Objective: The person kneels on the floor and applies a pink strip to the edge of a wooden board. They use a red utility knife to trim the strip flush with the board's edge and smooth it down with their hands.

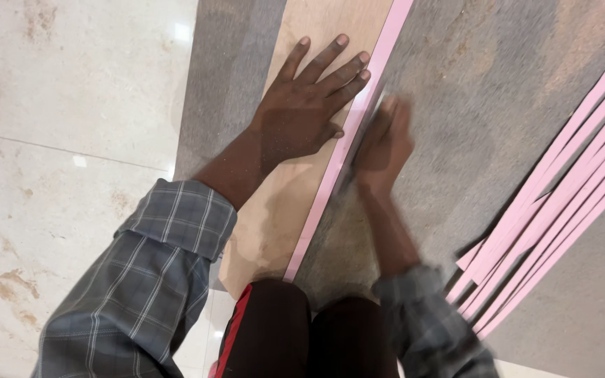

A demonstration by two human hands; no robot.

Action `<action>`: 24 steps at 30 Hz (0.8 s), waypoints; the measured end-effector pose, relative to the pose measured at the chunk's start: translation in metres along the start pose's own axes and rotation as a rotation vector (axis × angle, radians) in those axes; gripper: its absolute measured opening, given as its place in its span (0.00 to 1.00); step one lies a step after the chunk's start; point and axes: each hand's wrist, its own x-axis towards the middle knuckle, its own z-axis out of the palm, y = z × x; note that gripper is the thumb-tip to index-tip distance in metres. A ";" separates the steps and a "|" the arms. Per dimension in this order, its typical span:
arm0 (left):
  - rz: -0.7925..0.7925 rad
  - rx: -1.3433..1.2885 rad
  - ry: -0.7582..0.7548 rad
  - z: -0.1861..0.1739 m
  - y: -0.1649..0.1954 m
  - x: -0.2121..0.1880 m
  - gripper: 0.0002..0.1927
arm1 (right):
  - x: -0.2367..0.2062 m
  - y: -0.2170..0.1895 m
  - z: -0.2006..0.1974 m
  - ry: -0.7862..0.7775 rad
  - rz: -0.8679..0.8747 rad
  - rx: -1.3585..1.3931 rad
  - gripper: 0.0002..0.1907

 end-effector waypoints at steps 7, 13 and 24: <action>0.031 0.020 0.005 -0.004 -0.002 0.007 0.45 | 0.019 0.023 0.010 0.118 -0.285 -0.289 0.22; 0.054 0.092 -0.003 -0.004 0.000 0.007 0.46 | 0.181 -0.034 0.016 0.076 -0.249 -0.038 0.17; 0.020 0.196 -0.066 -0.009 0.003 0.014 0.46 | 0.017 0.016 0.004 0.065 -0.226 -0.215 0.15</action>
